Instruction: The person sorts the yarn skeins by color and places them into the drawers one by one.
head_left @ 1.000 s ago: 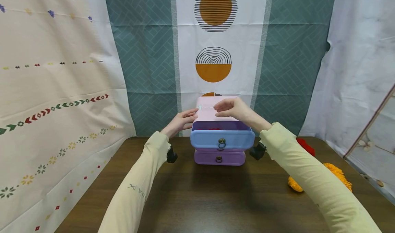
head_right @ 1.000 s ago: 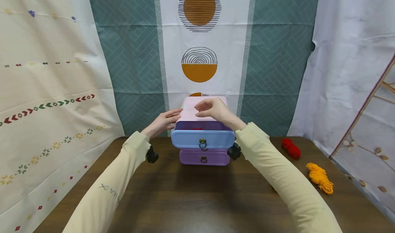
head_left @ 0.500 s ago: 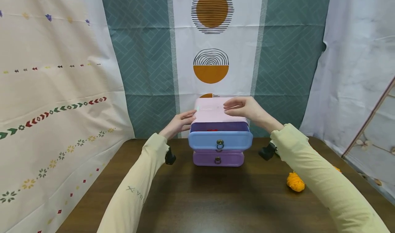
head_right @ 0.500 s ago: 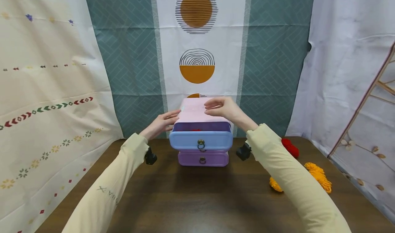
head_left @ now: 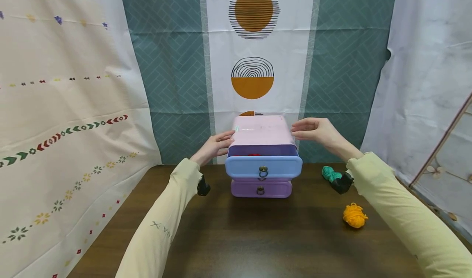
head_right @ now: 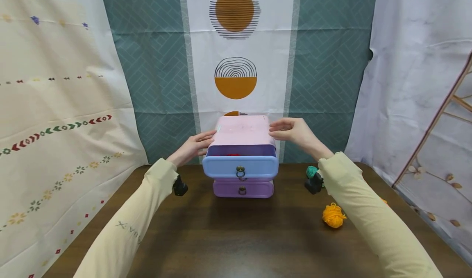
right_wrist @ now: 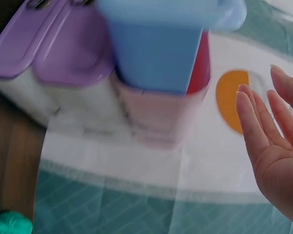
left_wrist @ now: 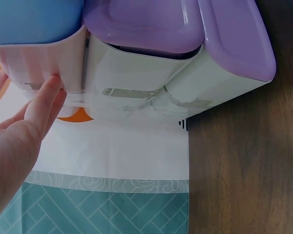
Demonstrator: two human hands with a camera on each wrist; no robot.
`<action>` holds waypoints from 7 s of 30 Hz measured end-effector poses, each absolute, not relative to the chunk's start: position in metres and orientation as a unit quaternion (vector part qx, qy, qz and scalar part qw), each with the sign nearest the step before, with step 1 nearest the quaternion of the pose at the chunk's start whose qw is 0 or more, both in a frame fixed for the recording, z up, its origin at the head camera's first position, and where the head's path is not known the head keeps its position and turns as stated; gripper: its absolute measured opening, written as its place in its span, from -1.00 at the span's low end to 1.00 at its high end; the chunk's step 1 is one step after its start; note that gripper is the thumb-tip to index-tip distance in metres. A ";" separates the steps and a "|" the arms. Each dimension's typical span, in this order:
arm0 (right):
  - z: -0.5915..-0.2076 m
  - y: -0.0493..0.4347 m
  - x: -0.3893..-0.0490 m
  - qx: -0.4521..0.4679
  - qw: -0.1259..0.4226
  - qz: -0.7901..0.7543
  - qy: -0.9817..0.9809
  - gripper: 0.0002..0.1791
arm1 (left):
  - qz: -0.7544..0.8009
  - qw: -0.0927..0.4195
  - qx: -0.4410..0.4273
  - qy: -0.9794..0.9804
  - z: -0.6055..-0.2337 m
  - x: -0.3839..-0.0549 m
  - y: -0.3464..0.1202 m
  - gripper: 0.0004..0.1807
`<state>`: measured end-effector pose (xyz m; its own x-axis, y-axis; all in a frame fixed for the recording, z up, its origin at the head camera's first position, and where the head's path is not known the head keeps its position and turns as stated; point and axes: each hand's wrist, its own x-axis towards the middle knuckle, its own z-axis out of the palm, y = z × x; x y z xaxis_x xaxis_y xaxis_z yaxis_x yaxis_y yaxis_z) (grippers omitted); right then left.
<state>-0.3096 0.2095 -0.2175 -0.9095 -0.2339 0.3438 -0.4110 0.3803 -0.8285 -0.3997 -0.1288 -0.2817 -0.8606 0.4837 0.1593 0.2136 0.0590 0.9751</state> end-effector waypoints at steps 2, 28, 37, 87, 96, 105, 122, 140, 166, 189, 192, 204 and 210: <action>-0.220 0.219 -0.309 0.193 0.087 0.531 -0.821 -0.56 | 0.642 0.104 0.242 0.720 -0.282 -0.399 -0.129 -0.46; -0.279 0.328 -0.306 0.100 0.165 0.524 -0.830 -0.57 | 0.652 0.102 0.234 0.714 -0.282 -0.400 -0.128 -0.47; -0.325 0.357 -0.303 0.030 0.205 0.375 -0.903 -0.38 | 0.651 0.103 0.230 0.716 -0.282 -0.397 -0.129 -0.46; -0.405 0.399 -0.307 -0.155 0.163 0.335 -0.915 -0.40 | 0.649 0.095 0.232 0.719 -0.283 -0.392 -0.130 -0.47; -0.412 0.405 -0.312 -0.106 0.185 0.324 -0.922 -0.46 | 0.648 0.095 0.231 0.720 -0.285 -0.394 -0.130 -0.47; -0.413 0.408 -0.308 -0.097 0.201 0.306 -0.925 -0.56 | 0.647 0.099 0.237 0.718 -0.285 -0.393 -0.129 -0.47; -0.389 0.399 -0.301 -0.118 0.196 0.339 -0.913 -0.63 | 0.645 0.094 0.231 0.722 -0.284 -0.392 -0.131 -0.48; -0.362 0.385 -0.295 -0.041 0.162 0.367 -0.915 -0.59 | 0.646 0.097 0.233 0.721 -0.280 -0.390 -0.131 -0.47; -0.302 0.338 -0.277 0.069 0.128 0.417 -0.897 -0.50 | 0.656 0.109 0.239 0.708 -0.280 -0.388 -0.133 -0.47; -0.249 0.288 -0.263 0.124 0.130 0.433 -0.883 -0.53 | 0.642 0.115 0.251 0.715 -0.281 -0.389 -0.136 -0.47; -0.244 0.284 -0.263 0.133 0.132 0.429 -0.884 -0.54 | 0.641 0.113 0.249 0.717 -0.281 -0.390 -0.135 -0.47; -0.224 0.262 -0.267 0.169 0.126 0.434 -0.876 -0.56 | 0.641 0.108 0.240 0.721 -0.280 -0.391 -0.132 -0.47; -0.212 0.241 -0.264 0.198 0.124 0.428 -0.873 -0.62 | 0.645 0.108 0.237 0.719 -0.280 -0.392 -0.132 -0.47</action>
